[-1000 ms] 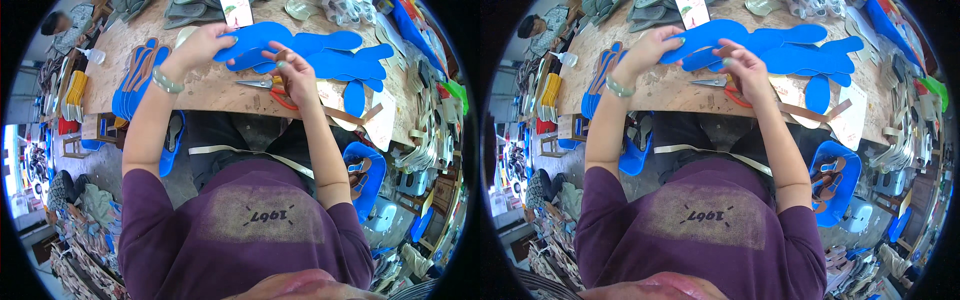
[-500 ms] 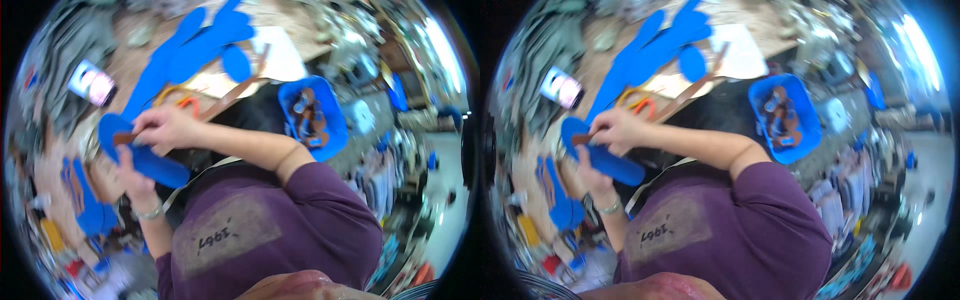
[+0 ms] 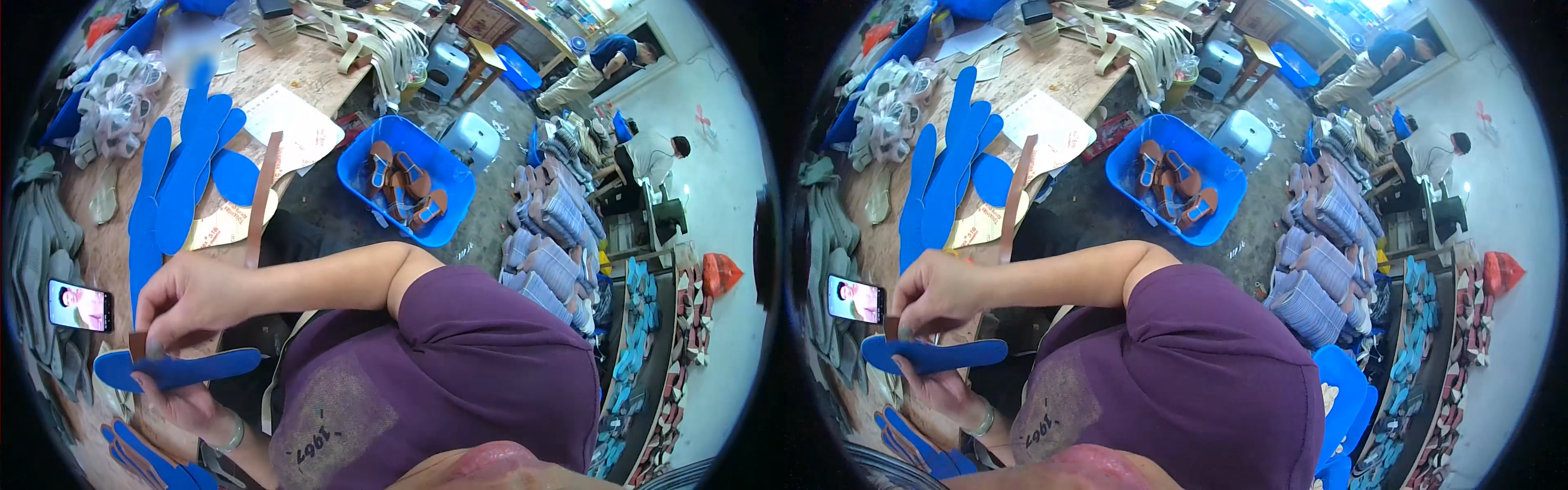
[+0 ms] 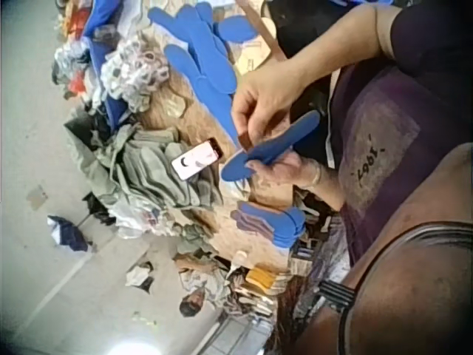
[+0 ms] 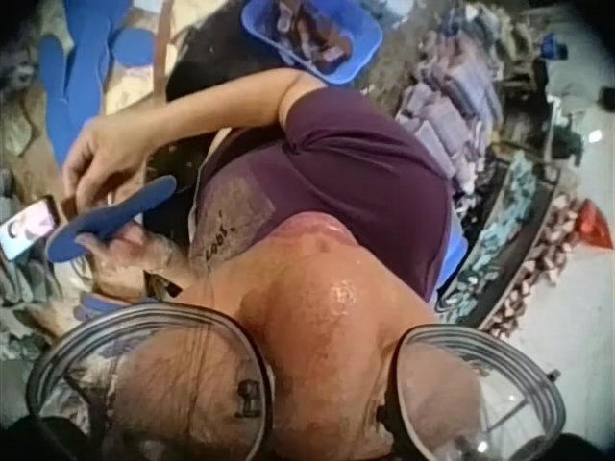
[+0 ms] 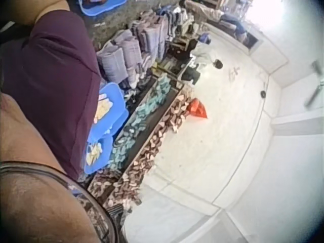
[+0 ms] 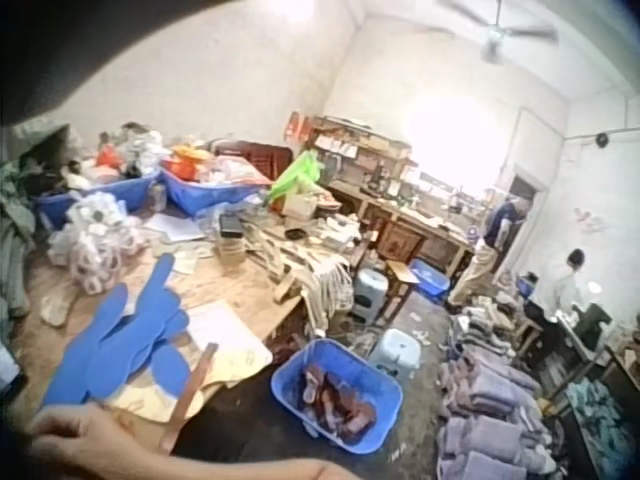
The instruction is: The person assembles blue flip-flops by attaching brown straps to blue foam soles. They use scissors to trim excess strap material and press the straps into place, repeating the process for multiple units on a cluttered workbench.
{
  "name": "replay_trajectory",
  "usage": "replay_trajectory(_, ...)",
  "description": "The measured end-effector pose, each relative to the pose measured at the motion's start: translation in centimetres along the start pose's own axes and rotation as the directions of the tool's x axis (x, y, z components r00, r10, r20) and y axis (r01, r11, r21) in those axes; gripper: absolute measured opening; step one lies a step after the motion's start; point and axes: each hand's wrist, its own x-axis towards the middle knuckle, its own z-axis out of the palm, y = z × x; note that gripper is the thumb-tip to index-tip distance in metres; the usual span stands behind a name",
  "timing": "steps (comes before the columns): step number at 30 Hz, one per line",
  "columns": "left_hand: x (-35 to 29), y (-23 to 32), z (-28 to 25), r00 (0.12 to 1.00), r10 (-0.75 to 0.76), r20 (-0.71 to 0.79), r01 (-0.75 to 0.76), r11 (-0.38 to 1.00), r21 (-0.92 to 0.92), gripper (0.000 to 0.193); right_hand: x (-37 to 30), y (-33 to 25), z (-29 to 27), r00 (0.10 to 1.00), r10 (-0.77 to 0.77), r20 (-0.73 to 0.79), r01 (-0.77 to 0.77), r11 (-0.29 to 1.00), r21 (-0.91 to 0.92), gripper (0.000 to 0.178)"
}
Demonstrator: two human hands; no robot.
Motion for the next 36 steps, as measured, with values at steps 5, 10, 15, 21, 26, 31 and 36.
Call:
replay_trajectory(5,0.5,-1.4,3.2,0.969,-0.164,-0.186,0.150,0.985,-0.088,0.029,0.9,0.8,-1.7,0.980,0.020,-0.196,-0.066,0.971,-0.229,0.016)
replay_trajectory(10,1.5,-2.4,6.1,0.994,0.088,-0.062,-0.088,0.996,0.004,0.020,0.7,1.5,-3.0,0.956,0.067,-0.286,-0.082,0.996,-0.040,0.017)
replay_trajectory(15,1.0,-2.5,6.5,0.978,0.147,-0.148,-0.140,0.988,0.060,0.018,1.3,3.0,-2.8,0.976,0.089,-0.198,-0.092,0.996,-0.008,0.014)
replay_trajectory(21,1.3,-3.0,6.5,0.956,0.183,-0.232,-0.170,0.983,0.075,0.021,0.9,4.1,-3.8,0.961,0.115,-0.253,-0.122,0.993,-0.012,0.015)
replay_trajectory(26,1.6,-3.4,6.4,0.968,0.187,-0.167,-0.172,0.980,0.103,0.019,0.7,3.7,-2.9,0.966,0.106,-0.236,-0.081,0.990,0.116,0.014)
replay_trajectory(31,1.6,-3.4,6.6,0.969,0.210,-0.130,-0.198,0.975,0.099,0.016,0.7,3.8,-2.6,0.964,0.111,-0.241,-0.078,0.987,0.142,0.014)
replay_trajectory(36,1.7,-3.6,5.9,0.965,0.229,-0.124,-0.216,0.970,0.110,0.016,1.1,4.3,-2.8,0.951,0.142,-0.274,-0.110,0.985,0.130,0.013)
